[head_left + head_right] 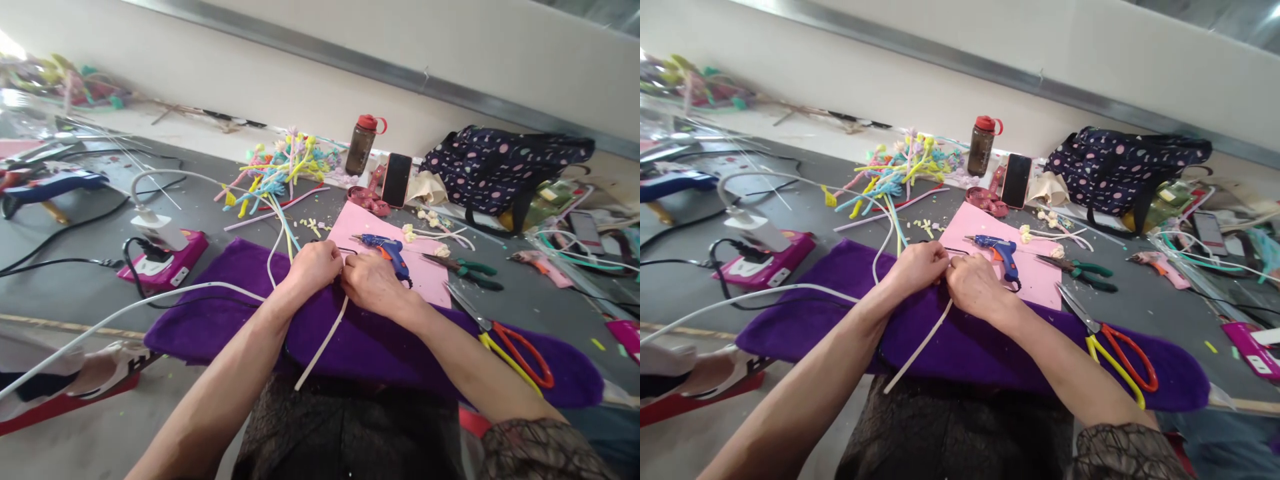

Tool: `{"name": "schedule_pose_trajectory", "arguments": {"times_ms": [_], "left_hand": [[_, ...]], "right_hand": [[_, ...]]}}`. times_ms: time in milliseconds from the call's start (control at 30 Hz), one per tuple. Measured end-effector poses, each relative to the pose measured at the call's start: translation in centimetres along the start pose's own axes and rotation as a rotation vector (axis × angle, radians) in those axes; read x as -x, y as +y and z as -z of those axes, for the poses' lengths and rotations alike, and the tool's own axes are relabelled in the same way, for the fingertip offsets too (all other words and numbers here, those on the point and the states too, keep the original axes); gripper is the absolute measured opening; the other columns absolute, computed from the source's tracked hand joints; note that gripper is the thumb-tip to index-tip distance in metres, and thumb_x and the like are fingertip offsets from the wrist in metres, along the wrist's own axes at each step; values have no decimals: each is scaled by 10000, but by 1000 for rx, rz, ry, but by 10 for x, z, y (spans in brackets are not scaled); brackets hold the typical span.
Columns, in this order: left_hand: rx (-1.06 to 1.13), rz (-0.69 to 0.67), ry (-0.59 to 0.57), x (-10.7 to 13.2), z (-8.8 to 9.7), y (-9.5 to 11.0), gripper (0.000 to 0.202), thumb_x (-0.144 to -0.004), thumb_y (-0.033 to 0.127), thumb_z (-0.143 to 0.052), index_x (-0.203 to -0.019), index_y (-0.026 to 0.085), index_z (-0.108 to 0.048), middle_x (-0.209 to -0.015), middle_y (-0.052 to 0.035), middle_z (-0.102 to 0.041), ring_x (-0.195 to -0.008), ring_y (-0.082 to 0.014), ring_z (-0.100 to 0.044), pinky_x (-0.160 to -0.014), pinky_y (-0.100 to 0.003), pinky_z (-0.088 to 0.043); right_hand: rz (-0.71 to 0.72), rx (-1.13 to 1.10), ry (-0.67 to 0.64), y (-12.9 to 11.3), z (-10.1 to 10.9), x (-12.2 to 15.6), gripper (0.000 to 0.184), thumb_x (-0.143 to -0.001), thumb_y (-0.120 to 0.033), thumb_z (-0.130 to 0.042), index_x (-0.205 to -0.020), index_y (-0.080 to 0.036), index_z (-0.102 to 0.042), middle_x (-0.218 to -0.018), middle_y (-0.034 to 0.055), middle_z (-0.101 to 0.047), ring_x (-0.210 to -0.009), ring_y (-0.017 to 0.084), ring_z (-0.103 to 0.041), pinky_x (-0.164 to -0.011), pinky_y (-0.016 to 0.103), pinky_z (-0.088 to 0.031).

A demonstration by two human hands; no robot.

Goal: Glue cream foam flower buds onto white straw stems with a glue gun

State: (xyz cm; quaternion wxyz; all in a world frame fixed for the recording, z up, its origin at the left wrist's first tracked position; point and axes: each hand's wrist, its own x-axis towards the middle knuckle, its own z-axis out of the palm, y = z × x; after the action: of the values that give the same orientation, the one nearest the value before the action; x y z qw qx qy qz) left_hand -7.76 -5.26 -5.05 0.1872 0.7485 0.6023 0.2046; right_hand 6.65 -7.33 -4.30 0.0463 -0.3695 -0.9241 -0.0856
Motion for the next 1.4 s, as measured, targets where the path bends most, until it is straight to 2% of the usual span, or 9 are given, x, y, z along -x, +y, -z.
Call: {"name": "schedule_pose_trajectory", "arguments": {"times_ms": [267, 400, 533, 633, 800, 1000, 1133, 1267, 1400], "left_hand": [[144, 46, -21, 0, 1, 0, 140, -698, 243, -479, -722, 198, -609, -553, 0, -632, -577, -158, -609, -576, -230, -414], [491, -8, 30, 4, 2, 6, 143, -741, 310, -489, -745, 194, -573, -598, 14, -631, -507, -112, -573, -507, -200, -401], [802, -23, -5, 7, 0, 12, 161, -749, 345, -513, -752, 186, -541, -597, 26, -609, -440, -79, -518, -421, -170, -350], [854, -20, -55, 6, -3, 11, 168, -748, 349, -532, -746, 182, -544, -581, 31, -592, -421, -68, -497, -401, -159, -334], [844, -25, -84, 6, -4, 8, 169, -750, 345, -546, -740, 177, -564, -571, 32, -585, -421, -60, -489, -401, -151, -338], [937, 9, -151, 7, 1, 12, 172, -739, 338, -585, -744, 167, -562, -569, 30, -579, -413, -54, -483, -380, -142, -327], [1120, 62, -233, 9, 8, 15, 191, -732, 338, -614, -731, 161, -541, -580, 25, -591, -407, -48, -490, -363, -133, -315], [1219, 87, -270, 11, 11, 15, 196, -724, 333, -633, -726, 159, -543, -571, 23, -598, -391, -41, -487, -350, -126, -309], [1230, 103, -296, 12, 11, 16, 197, -726, 339, -631, -745, 155, -565, -564, 18, -605, -388, -40, -496, -355, -125, -318]], "right_hand": [[-262, -193, 213, 35, 12, 18, 114, -829, -175, -457, -776, -165, -558, -798, 46, -595, -720, 153, -551, -645, 251, -365], [-477, -162, 264, 83, 34, 17, 154, -852, -231, -412, -842, -168, -553, -791, 53, -616, -701, 167, -565, -612, 250, -361], [-733, 40, 169, 141, 46, 2, 252, -857, -245, -374, -885, -141, -603, -867, 123, -649, -797, 237, -582, -649, 297, -365], [-774, 55, 128, 171, 42, -8, 302, -852, -261, -392, -786, -114, -648, -812, 161, -657, -809, 265, -589, -678, 320, -373], [-738, 29, 118, 191, 29, -11, 189, -759, -187, -520, -870, -198, -672, -954, 68, -658, -832, 215, -589, -714, 298, -386], [-743, -30, 211, 177, 35, -6, 213, -784, -267, -486, -740, -171, -671, -722, 77, -663, -755, 229, -602, -672, 307, -408], [-691, -120, 318, 131, 44, 4, 212, -796, -226, -469, -946, -191, -615, -814, 37, -669, -746, 173, -611, -658, 261, -431], [-494, -672, 344, 70, 44, 20, 188, -852, -297, -443, -844, -193, -599, -597, -15, -614, -506, 116, -579, -508, 211, -431], [-392, -915, 415, 34, 33, 27, 141, -822, -227, -507, -896, -190, -621, -718, 2, -641, -568, 111, -582, -539, 215, -444]]}}
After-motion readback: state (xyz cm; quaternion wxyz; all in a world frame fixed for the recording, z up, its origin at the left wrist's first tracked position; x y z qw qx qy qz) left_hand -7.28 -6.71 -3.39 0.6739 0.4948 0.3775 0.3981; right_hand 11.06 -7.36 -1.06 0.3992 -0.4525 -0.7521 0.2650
